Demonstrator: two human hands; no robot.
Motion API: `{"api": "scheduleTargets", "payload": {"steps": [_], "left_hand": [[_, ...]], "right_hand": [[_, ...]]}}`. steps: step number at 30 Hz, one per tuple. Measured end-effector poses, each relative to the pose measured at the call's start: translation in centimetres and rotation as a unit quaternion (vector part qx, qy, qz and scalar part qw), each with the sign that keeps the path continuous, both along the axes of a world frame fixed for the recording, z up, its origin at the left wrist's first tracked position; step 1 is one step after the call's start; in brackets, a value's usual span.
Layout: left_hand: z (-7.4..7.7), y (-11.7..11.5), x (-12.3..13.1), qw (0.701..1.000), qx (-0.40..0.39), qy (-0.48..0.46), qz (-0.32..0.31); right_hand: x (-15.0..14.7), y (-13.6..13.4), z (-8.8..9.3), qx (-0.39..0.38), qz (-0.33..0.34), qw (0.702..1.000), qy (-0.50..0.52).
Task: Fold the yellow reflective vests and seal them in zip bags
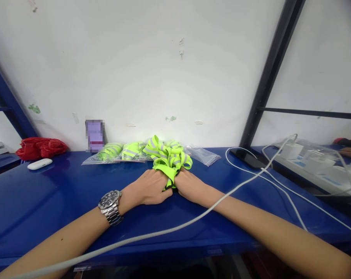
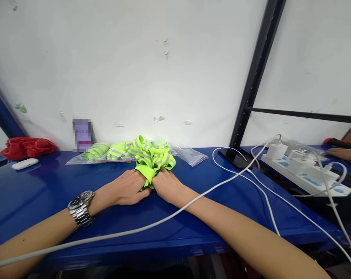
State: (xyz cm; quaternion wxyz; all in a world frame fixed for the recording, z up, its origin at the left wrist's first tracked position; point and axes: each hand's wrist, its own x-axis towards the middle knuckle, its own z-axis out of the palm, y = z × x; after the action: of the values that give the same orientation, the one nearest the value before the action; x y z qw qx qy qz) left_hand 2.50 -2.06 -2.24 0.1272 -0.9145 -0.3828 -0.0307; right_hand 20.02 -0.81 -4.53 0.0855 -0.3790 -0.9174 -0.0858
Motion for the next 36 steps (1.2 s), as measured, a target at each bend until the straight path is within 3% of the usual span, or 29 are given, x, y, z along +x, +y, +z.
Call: {"api": "scheduleTargets", "payload": {"steps": [13,22,30,36], "left_hand": [[-1.1,0.4,0.0,0.993,-0.072,-0.090,0.009],[-2.1,0.3,0.5,0.966,-0.099,-0.208,0.119],[-1.9,0.0,0.9,0.952,-0.118,-0.272,0.080],[-2.5,0.4,0.4,0.966,-0.110,-0.220,0.080]], "right_hand": [[1.1,0.5,0.0,-0.022,0.013,0.999,0.020],[1.5,0.3,0.3,-0.008,0.073,0.997,0.004],[1.0,-1.4,1.0,-0.051,0.064,0.996,0.033],[1.1,-1.2,0.6,-0.028,0.046,0.998,0.034]]}}
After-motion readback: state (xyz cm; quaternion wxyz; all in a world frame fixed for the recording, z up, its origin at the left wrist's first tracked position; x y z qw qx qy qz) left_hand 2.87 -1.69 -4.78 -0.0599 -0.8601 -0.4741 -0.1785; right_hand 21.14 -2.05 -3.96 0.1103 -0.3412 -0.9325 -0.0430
